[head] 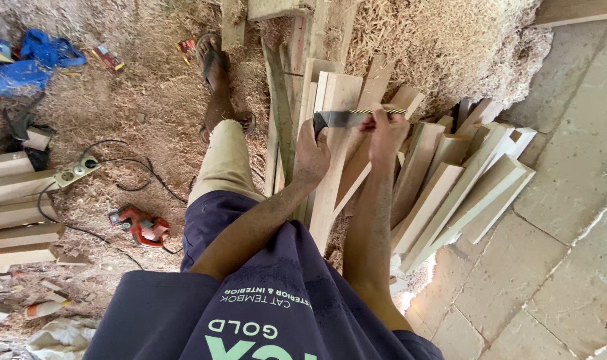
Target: The person marks straight lines on wooden boards using a try square and a pencil. They pick up boards from a pile, hold the square against the wood, draw marking lines, and move between boards on the sawdust-covered floor of the workshop.
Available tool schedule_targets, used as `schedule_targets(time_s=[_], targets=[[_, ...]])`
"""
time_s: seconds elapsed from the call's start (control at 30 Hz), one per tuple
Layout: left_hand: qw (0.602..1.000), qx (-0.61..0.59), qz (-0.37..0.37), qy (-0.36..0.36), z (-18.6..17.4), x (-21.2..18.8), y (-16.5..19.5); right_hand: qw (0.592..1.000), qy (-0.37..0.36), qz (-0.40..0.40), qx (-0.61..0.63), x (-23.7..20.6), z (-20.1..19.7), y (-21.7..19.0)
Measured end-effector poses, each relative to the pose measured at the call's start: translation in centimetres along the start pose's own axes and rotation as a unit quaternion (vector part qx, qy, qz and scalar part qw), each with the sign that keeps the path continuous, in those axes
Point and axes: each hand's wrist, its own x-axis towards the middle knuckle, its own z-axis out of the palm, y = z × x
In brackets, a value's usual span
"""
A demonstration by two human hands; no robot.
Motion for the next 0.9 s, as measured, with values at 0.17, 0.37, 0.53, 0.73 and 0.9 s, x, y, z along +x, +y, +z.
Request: schedule_targets(time_s=[0.17,0.37,0.53,0.73,0.9], targets=[[1.000,0.001,0.015,0.005,0.1,-0.1,-0.5,0.995,-0.015,0.068,-0.067,-0.8,2.3,-0.2],[1.000,0.015,-0.001,-0.007,-0.1,0.0,0.0,0.996,-0.070,-0.008,-0.057,-0.7,1.4,-0.4],[1.000,0.013,0.011,-0.009,-0.4,-0.1,0.4,0.995,-0.069,-0.043,-0.055,-0.4,0.1,0.3],[0.999,0.039,-0.005,0.015,0.1,0.0,0.2,0.948,-0.129,-0.207,-0.206,-0.6,1.3,2.6],[1.000,0.007,0.023,0.016,0.3,-0.1,-0.2,0.973,-0.069,-0.153,-0.161,-0.2,0.2,1.5]])
